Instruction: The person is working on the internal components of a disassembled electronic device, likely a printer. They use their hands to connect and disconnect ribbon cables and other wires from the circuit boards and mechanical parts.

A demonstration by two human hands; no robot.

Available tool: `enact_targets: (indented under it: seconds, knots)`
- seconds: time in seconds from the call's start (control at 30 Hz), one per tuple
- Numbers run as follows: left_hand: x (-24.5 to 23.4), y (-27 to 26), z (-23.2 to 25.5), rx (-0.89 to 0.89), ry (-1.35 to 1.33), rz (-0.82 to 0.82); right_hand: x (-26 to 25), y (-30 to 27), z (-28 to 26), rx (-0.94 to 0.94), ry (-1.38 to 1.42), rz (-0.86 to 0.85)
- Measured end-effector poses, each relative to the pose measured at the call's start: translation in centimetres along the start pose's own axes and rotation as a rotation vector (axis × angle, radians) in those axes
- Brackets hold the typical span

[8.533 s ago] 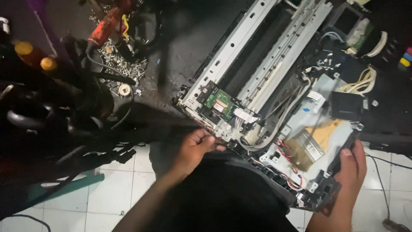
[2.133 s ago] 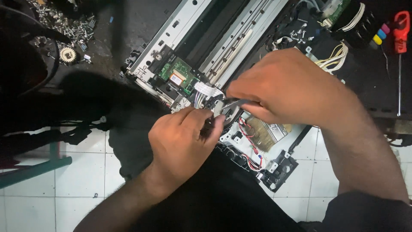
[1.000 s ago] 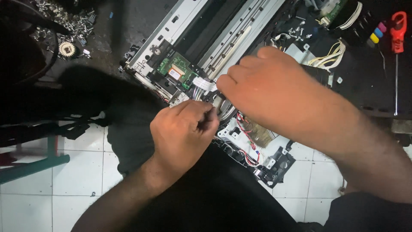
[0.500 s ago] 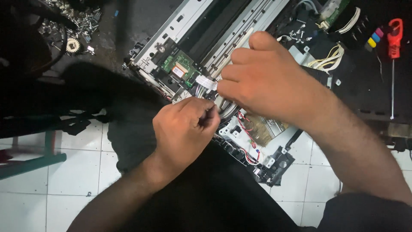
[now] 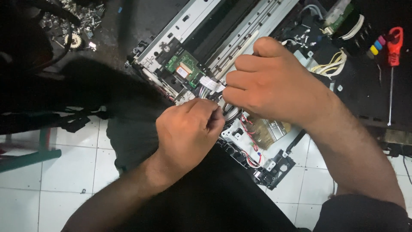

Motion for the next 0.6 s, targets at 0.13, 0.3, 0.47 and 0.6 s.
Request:
enact_targets:
  seconds: [0.13, 0.3, 0.47, 0.6]
  knots:
    - [0.3, -0.3, -0.1, -0.010, 0.025, 0.094, -0.2, 0.0, 0.0, -0.020, 0.002, -0.020]
    - [0.7, -0.4, -0.3, 0.024, 0.037, 0.084, 0.2, -0.3, 0.4, 0.002, 0.004, -0.037]
    - [0.7, -0.5, -0.4, 0.026, 0.025, 0.095, -0.2, 0.1, -0.1, 0.010, -0.054, -0.057]
    - [0.8, -0.6, -0.5, 0.019, 0.065, 0.105, -0.1, 0.7, -0.9, -0.021, -0.166, -0.092]
Point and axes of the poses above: each hand's wrist, its own y-axis towards the middle knuckle, its own x-axis out of the palm, z = x × y, the point moved 5 cm from there along y, towards the middle knuckle, and after that the axes turned 8 degrees about -z, right-handed, at the moved point
